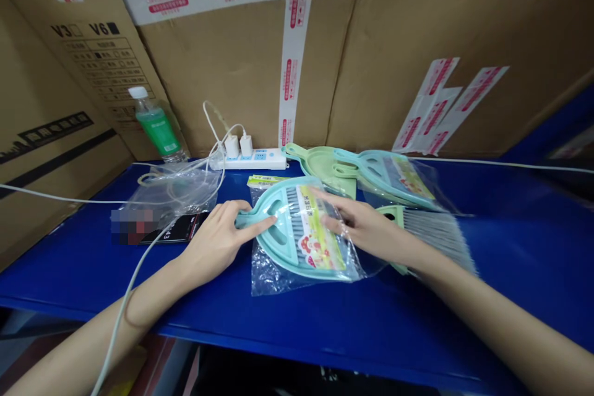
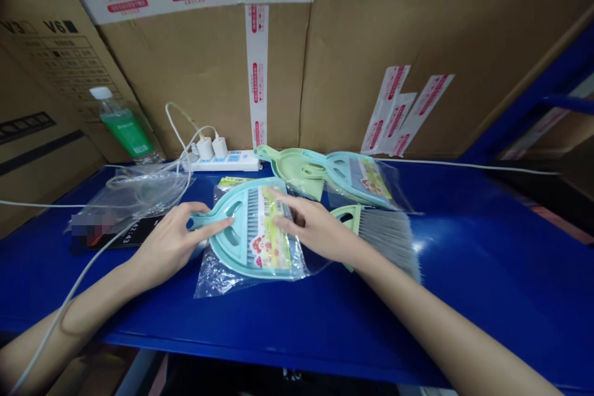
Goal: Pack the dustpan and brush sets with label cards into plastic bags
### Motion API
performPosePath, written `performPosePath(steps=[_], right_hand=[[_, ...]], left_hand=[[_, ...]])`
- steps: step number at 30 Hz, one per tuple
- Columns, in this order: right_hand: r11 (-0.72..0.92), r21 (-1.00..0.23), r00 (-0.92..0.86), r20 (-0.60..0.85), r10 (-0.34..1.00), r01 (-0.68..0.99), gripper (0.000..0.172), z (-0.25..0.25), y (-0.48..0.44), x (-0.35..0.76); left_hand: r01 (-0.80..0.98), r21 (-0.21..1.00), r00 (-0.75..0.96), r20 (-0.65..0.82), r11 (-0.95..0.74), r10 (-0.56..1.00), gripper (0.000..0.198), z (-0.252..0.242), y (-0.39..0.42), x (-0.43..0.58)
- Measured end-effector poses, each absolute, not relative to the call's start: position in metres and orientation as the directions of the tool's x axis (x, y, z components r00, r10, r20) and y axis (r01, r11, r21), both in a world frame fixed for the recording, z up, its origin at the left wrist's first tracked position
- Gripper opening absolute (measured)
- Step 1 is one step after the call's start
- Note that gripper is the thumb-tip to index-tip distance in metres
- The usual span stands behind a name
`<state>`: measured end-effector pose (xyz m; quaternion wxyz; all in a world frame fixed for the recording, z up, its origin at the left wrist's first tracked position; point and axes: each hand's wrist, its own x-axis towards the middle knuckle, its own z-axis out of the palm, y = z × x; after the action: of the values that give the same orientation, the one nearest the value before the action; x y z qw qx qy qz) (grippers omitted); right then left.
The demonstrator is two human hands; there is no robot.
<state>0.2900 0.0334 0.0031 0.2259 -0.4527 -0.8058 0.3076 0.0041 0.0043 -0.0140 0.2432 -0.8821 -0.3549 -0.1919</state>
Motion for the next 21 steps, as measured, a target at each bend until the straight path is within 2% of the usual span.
performPosePath(steps=[3,5,7,9,10,12,16,21], right_hand=[[0.269,-0.833,-0.495,-0.006,0.869,0.483,0.068,-0.002,0.035,0.289],[0.240,-0.838,-0.500,-0.045,0.865,0.490,0.070,0.001,0.038,0.294],[0.306,-0.722,-0.460,-0.020,0.888,0.620,0.060,0.010,0.040,0.302],[0.330,-0.517,-0.339,0.082,0.937,0.790,0.051,0.024,0.040,0.309],[0.309,-0.429,-0.280,0.131,0.951,0.849,0.052,0.032,0.041,0.310],[0.312,-0.327,-0.255,0.208,0.944,0.892,0.055,0.047,0.045,0.306],[0.576,-0.262,-0.522,0.250,0.816,0.775,0.065,0.057,0.071,0.275],[0.632,-0.224,-0.610,0.166,0.775,0.742,0.064,0.036,0.119,0.219]], left_hand=[[0.712,-0.297,0.684,0.494,-0.636,0.536,0.062,-0.016,0.003,0.005],[0.711,-0.297,0.687,0.487,-0.637,0.539,0.063,-0.016,0.003,0.004],[0.711,-0.291,0.689,0.472,-0.640,0.550,0.064,-0.014,0.001,0.004],[0.701,-0.286,0.705,0.412,-0.653,0.577,0.062,-0.010,0.000,0.004],[0.692,-0.283,0.717,0.376,-0.664,0.587,0.061,-0.008,-0.001,0.005],[0.662,-0.268,0.747,0.321,-0.700,0.583,0.059,-0.005,-0.002,0.005],[0.609,-0.200,0.790,0.238,-0.767,0.565,0.058,-0.003,-0.002,0.005],[0.615,-0.111,0.784,0.192,-0.780,0.591,0.055,-0.004,0.000,0.001]])
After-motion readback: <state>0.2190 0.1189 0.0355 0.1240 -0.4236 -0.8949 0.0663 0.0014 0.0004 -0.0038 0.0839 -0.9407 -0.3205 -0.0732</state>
